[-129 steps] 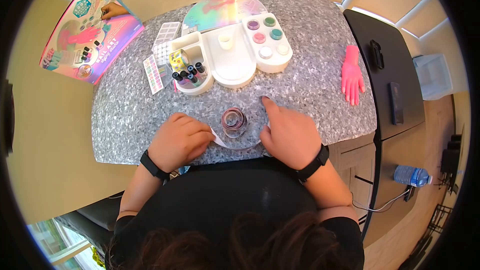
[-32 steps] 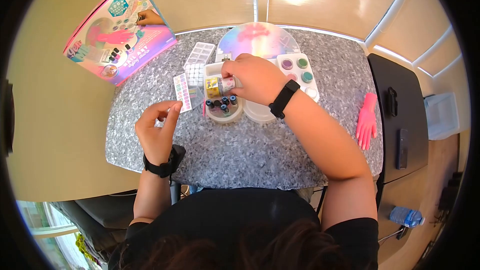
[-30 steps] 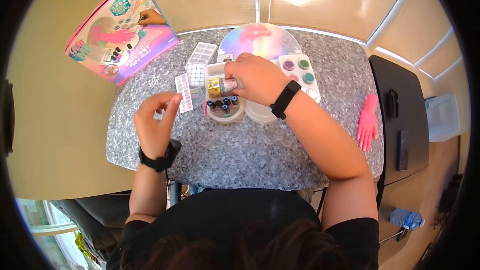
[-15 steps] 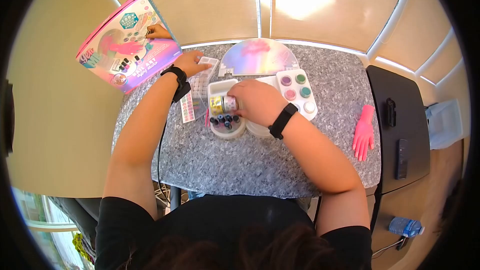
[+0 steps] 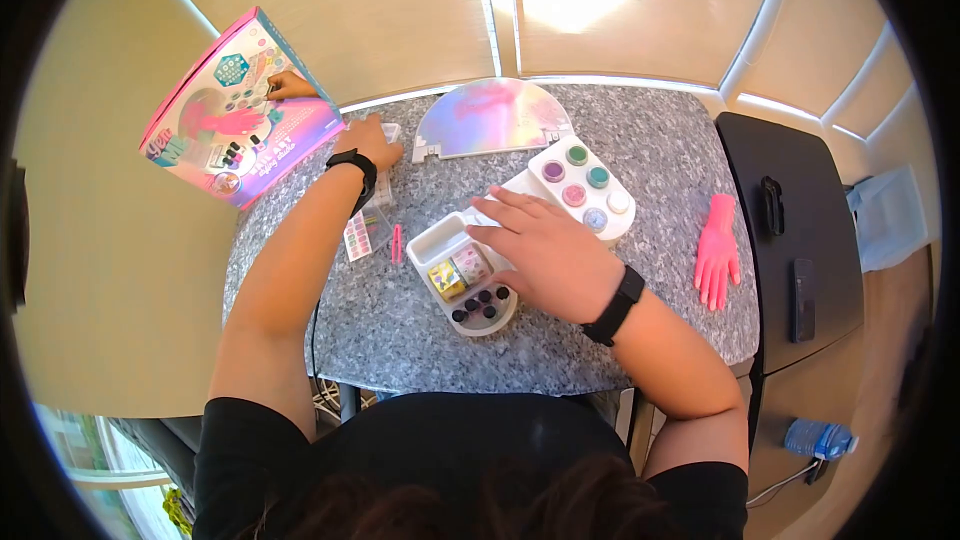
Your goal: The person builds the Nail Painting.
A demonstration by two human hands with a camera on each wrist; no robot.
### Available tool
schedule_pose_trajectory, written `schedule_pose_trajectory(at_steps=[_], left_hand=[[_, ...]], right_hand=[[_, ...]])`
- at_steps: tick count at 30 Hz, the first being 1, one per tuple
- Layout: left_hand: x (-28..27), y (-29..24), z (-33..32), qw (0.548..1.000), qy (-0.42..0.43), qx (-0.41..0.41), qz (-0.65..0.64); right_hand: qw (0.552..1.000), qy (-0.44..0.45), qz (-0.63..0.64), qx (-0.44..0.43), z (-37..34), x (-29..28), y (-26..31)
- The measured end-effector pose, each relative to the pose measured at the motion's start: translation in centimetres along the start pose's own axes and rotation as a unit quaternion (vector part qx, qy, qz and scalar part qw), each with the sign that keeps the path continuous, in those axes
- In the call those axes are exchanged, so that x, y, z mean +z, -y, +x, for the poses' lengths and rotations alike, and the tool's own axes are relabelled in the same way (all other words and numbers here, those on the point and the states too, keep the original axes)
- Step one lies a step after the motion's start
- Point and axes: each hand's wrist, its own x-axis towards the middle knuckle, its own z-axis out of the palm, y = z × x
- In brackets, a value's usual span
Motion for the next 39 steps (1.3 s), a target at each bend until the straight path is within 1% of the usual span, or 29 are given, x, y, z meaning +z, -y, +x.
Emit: schedule_pose_trajectory(at_steps=[1,2,3,4,6,7,9,10,11,13,14,15,17,18,19,21,23,25,27,28,29,31,32,33,35,37,39], left_hand=[[-0.1,-0.4,0.0,1.0,0.0,0.004,0.0],[0.0,-0.6,-0.2,1.0,-0.009,-0.013,0.004],[0.0,-0.6,-0.3,0.999,-0.018,-0.032,0.007],[-0.1,-0.6,-0.4,0.999,-0.018,-0.034,0.007],[-0.3,-0.3,-0.6,0.998,-0.065,-0.017,0.017],[-0.4,0.1,-0.1,0.998,-0.065,-0.019,0.016],[-1.3,1.2,1.2,0.998,-0.037,0.053,-0.021],[-0.8,2.0,2.3,0.993,-0.057,0.074,-0.074],[-0.3,3.0,3.5,0.993,-0.057,0.073,-0.075],[0.5,4.4,4.9,0.976,-0.092,0.134,-0.144],[-0.7,4.3,3.8,0.973,-0.087,0.127,-0.17],[-1.6,4.4,2.7,0.974,-0.086,0.126,-0.169],[-3.1,4.6,0.8,0.951,-0.159,0.138,-0.227],[-4.0,4.6,-0.5,0.948,-0.179,0.138,-0.225],[-5.0,4.5,-2.2,0.948,-0.178,0.139,-0.223],[-6.4,4.5,-5.8,0.883,-0.172,0.178,-0.398],[-6.3,3.9,-10.2,0.816,-0.134,0.175,-0.534],[-4.9,4.0,-13.5,0.805,-0.109,0.207,-0.545],[-2.7,3.5,-16.1,0.764,-0.068,0.217,-0.604],[-2.1,2.9,-17.1,0.743,-0.052,0.209,-0.634],[-1.3,2.4,-17.7,0.743,-0.052,0.207,-0.634],[0.5,1.6,-18.6,0.701,-0.06,0.236,-0.67],[0.6,1.4,-19.0,0.76,-0.091,0.24,-0.597],[0.4,1.2,-19.3,0.76,-0.091,0.24,-0.598],[0.0,0.9,-19.8,0.841,-0.156,0.254,-0.452],[0.4,0.8,-19.7,0.835,-0.161,0.261,-0.457],[0.7,0.9,-19.7,0.853,-0.172,0.257,-0.421]], right_hand=[[1.0,-0.024,-0.019,0.002,-0.6,-0.7,0.1],[1.0,-0.022,-0.009,0.021,-1.5,-1.2,0.1],[1.0,-0.021,-0.009,0.021,-2.3,-1.6,0.1],[0.998,-0.031,-0.02,0.051,-3.2,-1.7,0.1],[0.994,-0.047,-0.023,0.098,-4.9,-1.4,-0.1],[0.994,-0.046,-0.023,0.096,-5.4,-0.9,0.1],[0.99,-0.061,-0.004,0.129,-6.4,0.1,0.6],[0.99,-0.059,-0.014,0.129,-6.7,0.7,0.9],[0.99,-0.058,-0.014,0.129,-7.0,1.2,1.1],[0.985,-0.058,-0.042,0.158,-7.4,2.2,1.4],[0.985,-0.057,-0.04,0.157,-7.5,2.5,1.4],[0.984,-0.055,-0.039,0.162,-7.5,2.8,1.4],[0.984,-0.054,-0.037,0.168,-7.6,2.9,1.3],[0.984,-0.053,-0.04,0.167,-7.7,3.0,1.2],[0.984,-0.052,-0.043,0.168,-7.7,3.1,1.2],[0.983,-0.053,-0.042,0.173,-7.6,3.0,1.4],[0.982,-0.054,-0.042,0.177,-7.5,2.9,1.6],[0.98,-0.059,-0.04,0.186,-7.4,3.0,1.7],[0.979,-0.063,-0.039,0.19,-7.4,3.1,1.8],[0.979,-0.066,-0.039,0.191,-7.3,3.1,1.8],[0.979,-0.064,-0.038,0.191,-7.3,3.0,1.8],[0.978,-0.065,-0.037,0.197,-7.2,2.9,1.8],[0.978,-0.064,-0.036,0.197,-7.2,3.0,1.9],[0.977,-0.064,-0.04,0.197,-7.2,3.0,1.9],[0.977,-0.065,-0.044,0.199,-7.1,3.0,2.0],[0.977,-0.068,-0.05,0.198,-7.2,3.1,2.1],[0.977,-0.07,-0.049,0.197,-7.2,3.1,2.2]])
